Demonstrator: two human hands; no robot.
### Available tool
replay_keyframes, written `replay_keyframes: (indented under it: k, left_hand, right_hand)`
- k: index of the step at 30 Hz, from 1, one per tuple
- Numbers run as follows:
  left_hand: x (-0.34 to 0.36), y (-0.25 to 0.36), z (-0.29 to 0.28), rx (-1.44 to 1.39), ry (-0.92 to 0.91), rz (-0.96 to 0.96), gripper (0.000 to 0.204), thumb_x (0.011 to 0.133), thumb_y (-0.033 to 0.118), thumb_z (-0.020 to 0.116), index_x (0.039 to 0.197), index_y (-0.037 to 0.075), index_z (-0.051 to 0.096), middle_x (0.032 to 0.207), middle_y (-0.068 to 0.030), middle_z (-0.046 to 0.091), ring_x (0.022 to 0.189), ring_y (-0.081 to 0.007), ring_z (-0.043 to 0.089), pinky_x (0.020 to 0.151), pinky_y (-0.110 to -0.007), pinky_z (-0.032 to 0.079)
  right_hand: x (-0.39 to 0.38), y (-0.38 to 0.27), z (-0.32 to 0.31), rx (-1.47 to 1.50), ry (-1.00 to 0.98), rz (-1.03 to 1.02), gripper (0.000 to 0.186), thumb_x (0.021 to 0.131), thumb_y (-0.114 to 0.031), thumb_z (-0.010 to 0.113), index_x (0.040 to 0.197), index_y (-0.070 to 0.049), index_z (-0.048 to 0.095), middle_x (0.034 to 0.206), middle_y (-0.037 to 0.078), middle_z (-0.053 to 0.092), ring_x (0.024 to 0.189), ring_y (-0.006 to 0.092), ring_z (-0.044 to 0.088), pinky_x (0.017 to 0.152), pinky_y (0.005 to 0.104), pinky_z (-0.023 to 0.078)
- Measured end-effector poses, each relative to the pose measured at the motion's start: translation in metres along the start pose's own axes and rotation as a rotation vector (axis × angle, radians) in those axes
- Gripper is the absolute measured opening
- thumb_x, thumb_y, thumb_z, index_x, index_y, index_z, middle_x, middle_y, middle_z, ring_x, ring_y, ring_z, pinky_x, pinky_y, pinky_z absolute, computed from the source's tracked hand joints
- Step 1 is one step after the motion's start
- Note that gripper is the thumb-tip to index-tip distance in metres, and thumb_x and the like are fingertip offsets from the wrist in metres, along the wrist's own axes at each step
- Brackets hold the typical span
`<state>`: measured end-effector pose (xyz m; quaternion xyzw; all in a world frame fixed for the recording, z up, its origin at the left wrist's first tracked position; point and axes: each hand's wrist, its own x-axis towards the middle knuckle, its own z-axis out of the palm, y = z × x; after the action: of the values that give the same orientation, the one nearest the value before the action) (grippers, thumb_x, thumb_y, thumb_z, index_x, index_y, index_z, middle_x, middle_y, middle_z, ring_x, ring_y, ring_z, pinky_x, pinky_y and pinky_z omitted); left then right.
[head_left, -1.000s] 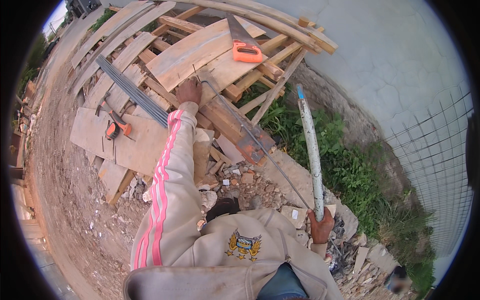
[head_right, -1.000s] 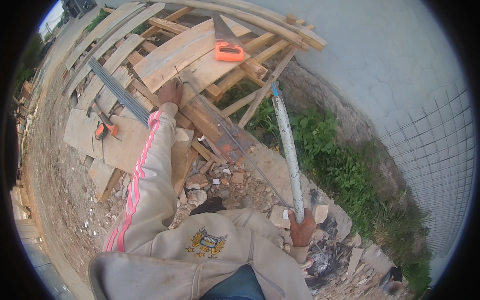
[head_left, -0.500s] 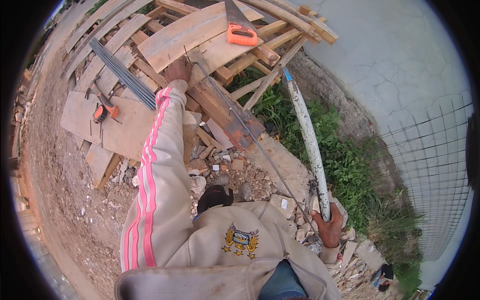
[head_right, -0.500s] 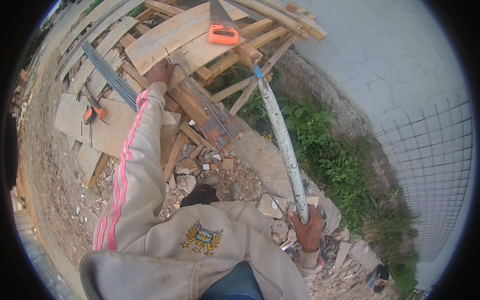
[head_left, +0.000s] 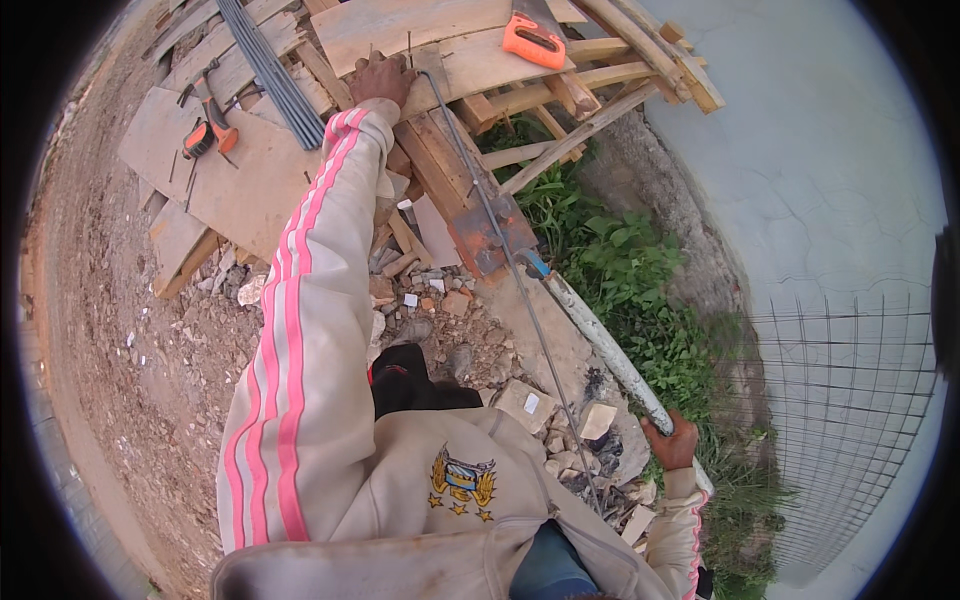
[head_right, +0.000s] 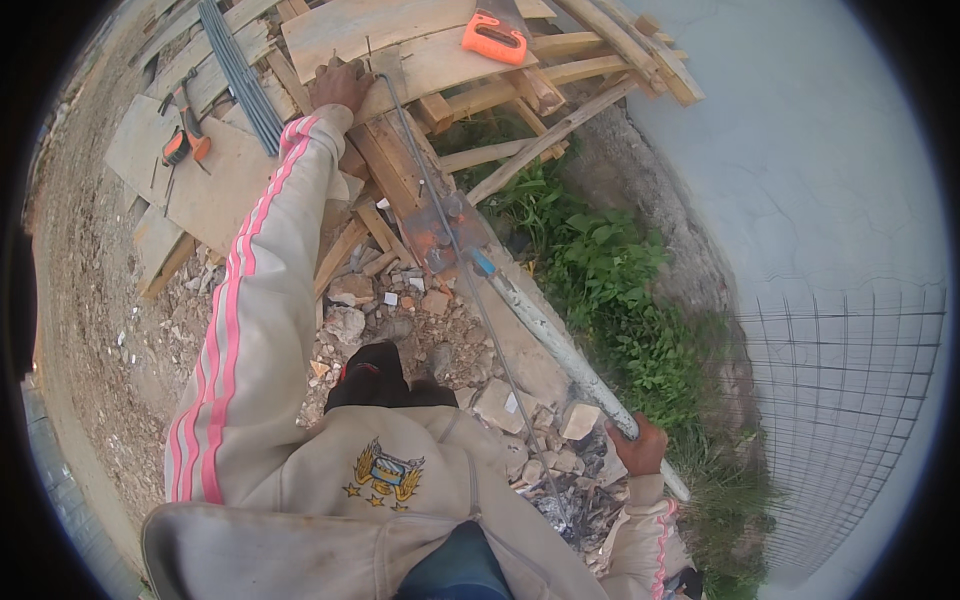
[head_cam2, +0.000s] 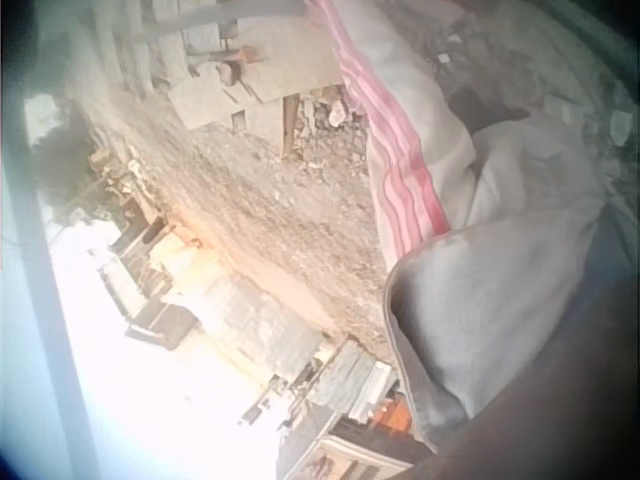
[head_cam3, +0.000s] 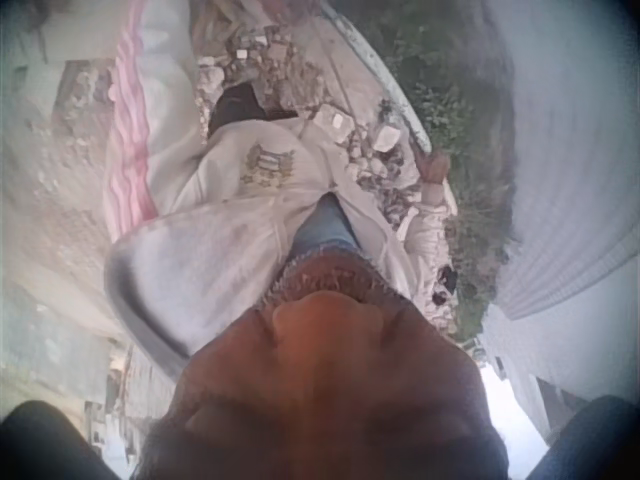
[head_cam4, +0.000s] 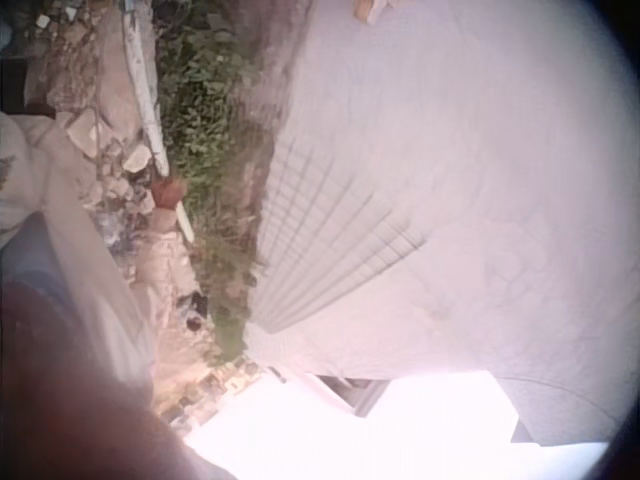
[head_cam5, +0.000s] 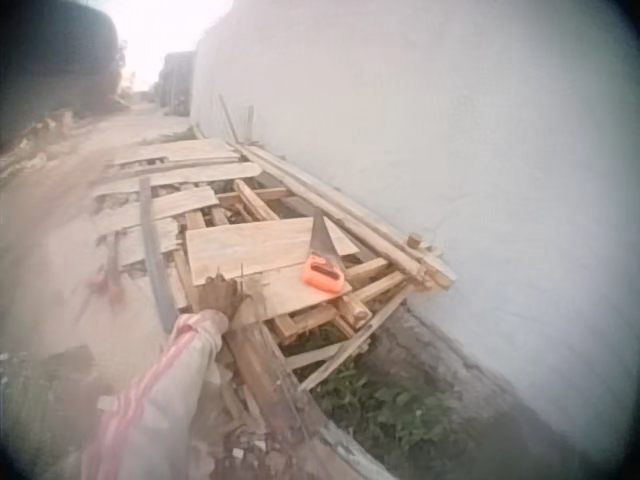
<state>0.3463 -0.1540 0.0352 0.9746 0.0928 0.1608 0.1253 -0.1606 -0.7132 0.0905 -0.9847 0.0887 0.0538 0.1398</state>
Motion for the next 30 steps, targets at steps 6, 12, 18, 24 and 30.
replay_keyframes:
  k: [6, 12, 18, 24, 30]
  left_hand:
    - [0.003, -0.011, 0.012, -0.003, 0.020, 0.009, 0.037, 0.088, 0.047, 0.068, 0.112, 0.020, 0.075, 0.128, -0.0124, 0.062, 0.120, -0.0380, 0.056, 0.102, -0.051, 0.046]
    - [0.009, -0.015, 0.018, -0.019, 0.018, 0.031, 0.038, 0.089, 0.049, 0.067, 0.117, 0.025, 0.076, 0.127, -0.0103, 0.062, 0.125, -0.0365, 0.053, 0.104, -0.055, 0.044]
    - [0.007, -0.014, 0.012, 0.011, 0.001, 0.070, 0.040, 0.092, 0.049, 0.065, 0.117, 0.021, 0.075, 0.126, -0.0117, 0.064, 0.122, -0.0382, 0.054, 0.103, -0.051, 0.046]
    - [0.007, -0.017, 0.010, 0.006, -0.011, 0.112, 0.043, 0.093, 0.053, 0.061, 0.114, 0.018, 0.077, 0.126, -0.0127, 0.064, 0.123, -0.0390, 0.053, 0.103, -0.049, 0.045]
    - [0.003, -0.020, 0.015, 0.031, 0.045, 0.121, 0.042, 0.094, 0.051, 0.061, 0.114, 0.018, 0.078, 0.123, -0.0130, 0.065, 0.122, -0.0385, 0.054, 0.102, -0.049, 0.045]
  right_hand:
    - [0.070, 0.026, -0.009, -0.031, -0.092, -0.085, 0.043, 0.076, -0.042, 0.086, 0.086, -0.002, 0.074, 0.064, 0.018, 0.065, 0.059, 0.0375, 0.066, 0.057, 0.0446, 0.051]
    - [0.141, 0.064, -0.005, -0.119, -0.083, -0.269, 0.032, 0.072, -0.034, 0.086, 0.081, -0.008, 0.070, 0.068, 0.016, 0.066, 0.065, 0.0384, 0.067, 0.062, 0.0480, 0.052]
    - [0.221, 0.084, 0.005, -0.252, -0.077, -0.364, 0.027, 0.073, -0.026, 0.082, 0.090, -0.009, 0.070, 0.076, 0.018, 0.068, 0.077, 0.0423, 0.067, 0.070, 0.0523, 0.052]
    - [0.282, 0.085, 0.020, -0.230, -0.037, -0.340, 0.034, 0.073, -0.017, 0.079, 0.106, -0.011, 0.070, 0.093, 0.018, 0.071, 0.091, 0.0429, 0.066, 0.080, 0.0529, 0.052]
    - [0.271, 0.073, 0.021, -0.244, -0.087, -0.307, 0.022, 0.075, -0.014, 0.073, 0.095, -0.008, 0.067, 0.087, 0.019, 0.068, 0.088, 0.0449, 0.064, 0.077, 0.0545, 0.050]
